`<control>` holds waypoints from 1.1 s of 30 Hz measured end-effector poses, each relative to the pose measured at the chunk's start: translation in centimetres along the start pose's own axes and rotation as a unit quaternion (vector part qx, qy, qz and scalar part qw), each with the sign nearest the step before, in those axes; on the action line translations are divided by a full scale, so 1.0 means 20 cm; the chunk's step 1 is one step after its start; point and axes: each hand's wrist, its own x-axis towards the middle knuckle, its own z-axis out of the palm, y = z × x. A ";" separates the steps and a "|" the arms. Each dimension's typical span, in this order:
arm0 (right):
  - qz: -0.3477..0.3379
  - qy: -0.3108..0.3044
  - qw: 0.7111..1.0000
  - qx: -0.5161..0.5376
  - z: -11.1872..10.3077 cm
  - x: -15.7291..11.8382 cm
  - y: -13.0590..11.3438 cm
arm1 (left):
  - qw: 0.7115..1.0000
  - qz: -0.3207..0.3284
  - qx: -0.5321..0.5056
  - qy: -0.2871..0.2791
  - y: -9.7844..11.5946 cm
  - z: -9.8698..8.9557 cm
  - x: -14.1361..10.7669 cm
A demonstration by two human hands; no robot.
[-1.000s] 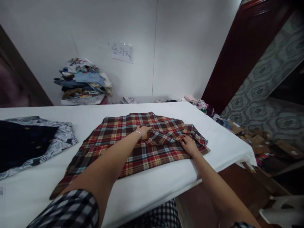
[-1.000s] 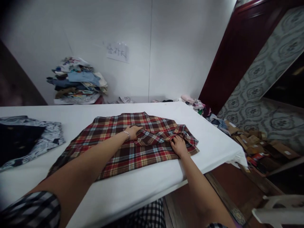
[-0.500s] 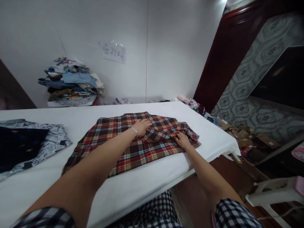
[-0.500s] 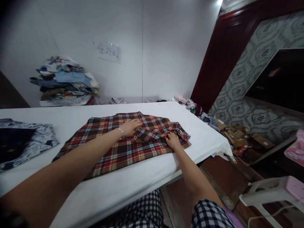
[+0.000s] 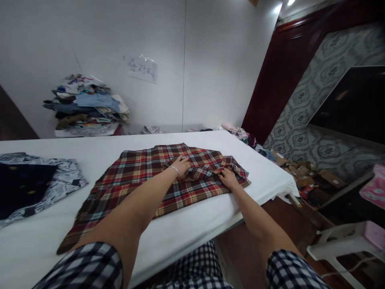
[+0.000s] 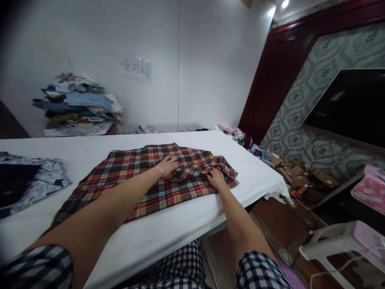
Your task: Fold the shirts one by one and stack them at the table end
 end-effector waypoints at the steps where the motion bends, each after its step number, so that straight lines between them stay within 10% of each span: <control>1: -0.003 0.000 1.000 0.001 0.00 0.00 0.00 | 1.000 -0.003 -0.003 0.002 0.00 0.00 0.00; 13: 0.003 0.007 0.999 0.031 0.00 0.01 0.00 | 0.998 -0.002 0.046 0.033 0.03 -0.08 0.01; 24: 0.037 0.085 0.990 0.110 -0.09 -0.08 0.10 | 0.953 0.007 0.182 0.241 0.22 -0.53 -0.56; 33: 0.031 0.139 0.990 0.009 -0.20 -0.29 0.16 | 0.973 0.091 0.130 0.168 0.21 -0.04 -0.97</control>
